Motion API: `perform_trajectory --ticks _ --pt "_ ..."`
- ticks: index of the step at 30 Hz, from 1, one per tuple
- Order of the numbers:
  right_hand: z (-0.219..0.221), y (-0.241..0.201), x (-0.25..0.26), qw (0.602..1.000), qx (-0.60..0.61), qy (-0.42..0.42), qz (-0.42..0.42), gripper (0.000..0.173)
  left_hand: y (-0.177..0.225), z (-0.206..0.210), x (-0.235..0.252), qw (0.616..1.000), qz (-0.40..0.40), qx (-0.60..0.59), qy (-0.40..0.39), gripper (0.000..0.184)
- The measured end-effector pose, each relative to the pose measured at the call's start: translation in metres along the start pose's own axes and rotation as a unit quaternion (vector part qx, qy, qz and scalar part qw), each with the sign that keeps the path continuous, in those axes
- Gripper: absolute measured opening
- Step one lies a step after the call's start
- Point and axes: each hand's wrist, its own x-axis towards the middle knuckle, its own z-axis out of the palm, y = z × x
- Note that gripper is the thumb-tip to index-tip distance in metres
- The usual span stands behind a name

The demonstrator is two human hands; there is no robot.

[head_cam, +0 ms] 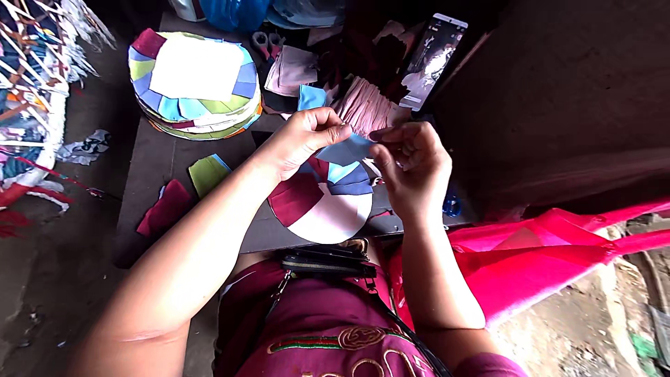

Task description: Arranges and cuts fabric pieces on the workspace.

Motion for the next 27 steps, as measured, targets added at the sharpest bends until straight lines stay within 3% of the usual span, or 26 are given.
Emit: perform_trajectory --ticks 3,11,13,17,23,27 --pt "0.0021 -0.0001 0.0005 1.0 -0.004 -0.017 0.015 0.025 -0.0003 0.0022 -0.0008 1.0 0.005 0.007 -0.029 0.014" --pt "0.0034 0.0007 -0.0008 0.999 -0.006 -0.013 0.038 0.009 0.0005 0.0021 -0.0005 1.0 -0.006 0.009 -0.007 0.014" --pt "0.0034 0.0002 -0.001 0.999 -0.004 -0.009 0.046 0.015 -0.0007 0.0017 -0.0003 1.0 0.002 0.01 -0.013 0.014" --pt "0.0008 -0.0013 0.0001 0.988 0.054 -0.074 0.124 0.044 0.0005 0.0036 -0.0015 0.999 0.011 -0.005 -0.042 0.014" --pt "0.0033 0.0039 -0.0023 0.974 0.129 -0.051 0.181 0.013 -0.0002 0.0043 -0.0021 0.999 0.002 -0.002 -0.044 0.014" --pt "0.0017 0.0045 -0.0018 0.973 0.152 -0.018 0.174 0.01 -0.0007 0.0051 -0.0011 0.999 0.001 -0.013 -0.048 0.014"
